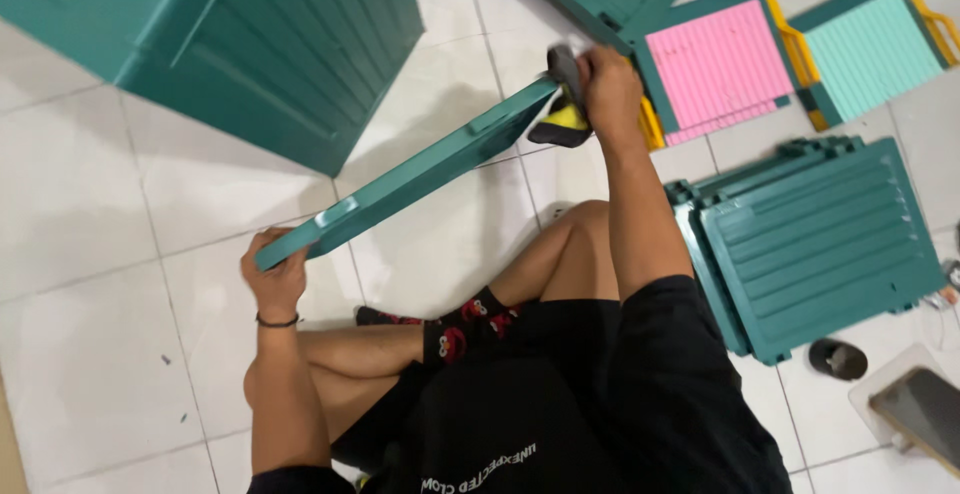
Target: The person wipes a teal plastic panel with a cloth, then uses a screwdriver to pry and separate it from a larger teal plastic structure. They continue wiping the panel and the main structure, then use the screwdriver to pry and align the panel back onto the structure, completing the assembly.
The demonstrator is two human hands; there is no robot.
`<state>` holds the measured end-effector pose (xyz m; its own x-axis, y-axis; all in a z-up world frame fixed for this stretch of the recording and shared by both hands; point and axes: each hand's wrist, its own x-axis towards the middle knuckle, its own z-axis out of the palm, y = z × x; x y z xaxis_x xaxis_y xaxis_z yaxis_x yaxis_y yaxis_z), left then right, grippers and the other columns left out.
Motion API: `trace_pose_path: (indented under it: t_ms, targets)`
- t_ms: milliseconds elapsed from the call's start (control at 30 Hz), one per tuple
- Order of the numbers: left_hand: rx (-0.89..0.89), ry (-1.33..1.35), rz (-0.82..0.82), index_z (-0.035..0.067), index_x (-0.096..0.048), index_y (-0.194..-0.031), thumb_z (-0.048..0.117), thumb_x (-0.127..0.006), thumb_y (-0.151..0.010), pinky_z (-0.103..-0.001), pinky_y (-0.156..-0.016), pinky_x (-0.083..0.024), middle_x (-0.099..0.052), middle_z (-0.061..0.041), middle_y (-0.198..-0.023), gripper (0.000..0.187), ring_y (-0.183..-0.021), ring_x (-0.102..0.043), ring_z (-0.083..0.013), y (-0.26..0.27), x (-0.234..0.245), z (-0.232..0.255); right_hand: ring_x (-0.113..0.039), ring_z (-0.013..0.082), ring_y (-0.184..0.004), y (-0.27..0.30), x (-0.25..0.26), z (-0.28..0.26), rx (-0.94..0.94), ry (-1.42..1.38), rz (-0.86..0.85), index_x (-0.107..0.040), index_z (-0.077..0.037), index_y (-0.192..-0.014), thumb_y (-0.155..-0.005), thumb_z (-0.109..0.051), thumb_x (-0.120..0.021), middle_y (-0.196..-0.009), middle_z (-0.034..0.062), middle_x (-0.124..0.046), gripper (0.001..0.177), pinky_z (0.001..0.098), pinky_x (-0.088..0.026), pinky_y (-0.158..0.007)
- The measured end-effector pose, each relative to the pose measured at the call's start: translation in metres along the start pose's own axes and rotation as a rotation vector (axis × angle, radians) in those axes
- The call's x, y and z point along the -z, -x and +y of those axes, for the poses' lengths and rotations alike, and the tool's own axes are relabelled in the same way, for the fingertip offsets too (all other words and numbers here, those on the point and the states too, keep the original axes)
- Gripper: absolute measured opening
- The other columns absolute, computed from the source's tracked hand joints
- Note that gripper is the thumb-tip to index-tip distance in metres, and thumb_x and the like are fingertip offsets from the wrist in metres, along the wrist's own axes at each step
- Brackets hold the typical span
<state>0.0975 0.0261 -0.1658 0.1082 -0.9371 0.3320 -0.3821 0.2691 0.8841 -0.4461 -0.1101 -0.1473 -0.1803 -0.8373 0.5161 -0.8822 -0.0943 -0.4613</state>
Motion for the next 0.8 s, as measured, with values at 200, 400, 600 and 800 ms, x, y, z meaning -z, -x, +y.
trace_pose_path:
  t_ms: [200,400,600,800]
  targets:
    - [-0.357,0.006,0.001,0.0,-0.051,-0.097,-0.002,-0.071,-0.102,-0.028,-0.077,-0.055,-0.072,-0.018,-0.105,0.021,-0.088,-0.07,-0.0236,-0.007,-0.011,0.063,-0.072,0.0193,-0.09,0.106,-0.077,0.065,-0.484,-0.543,0.021,-0.074,-0.004,-0.104,-0.102,-0.03,-0.063,-0.096,0.0107,-0.078,0.028,0.0366,-0.057,-0.085]
    - [-0.624,0.067,0.078,0.001,-0.052,-0.097,0.003,-0.072,-0.1,-0.036,-0.075,-0.059,-0.073,-0.019,-0.102,0.02,-0.089,-0.072,-0.0285,-0.014,-0.034,0.103,-0.068,0.0305,-0.121,0.13,-0.058,-0.009,-1.026,-1.65,-0.284,-0.052,0.001,-0.145,-0.098,-0.065,-0.044,-0.135,0.0199,-0.067,0.081,0.0447,-0.05,-0.103]
    - [-0.985,-0.257,-0.266,0.011,-0.063,-0.091,0.005,-0.071,-0.09,-0.042,-0.089,-0.049,-0.074,-0.005,-0.111,0.011,-0.102,-0.068,-0.0228,0.006,-0.085,0.111,-0.066,0.0238,-0.117,0.161,0.052,-0.117,-0.673,-2.089,-0.344,-0.03,-0.012,-0.151,-0.084,-0.051,-0.066,-0.137,0.0071,-0.061,0.086,0.0417,-0.054,-0.089]
    - [-1.158,-0.303,-0.426,0.012,-0.061,-0.097,0.008,-0.077,-0.094,-0.04,-0.105,-0.046,-0.072,-0.005,-0.132,0.016,-0.123,-0.062,-0.0207,0.028,-0.155,0.116,-0.068,0.0139,-0.095,0.184,0.047,-0.093,-0.9,-1.615,-0.091,-0.057,-0.002,-0.126,-0.085,-0.011,-0.083,-0.107,0.0048,-0.071,0.049,0.0263,-0.055,-0.079]
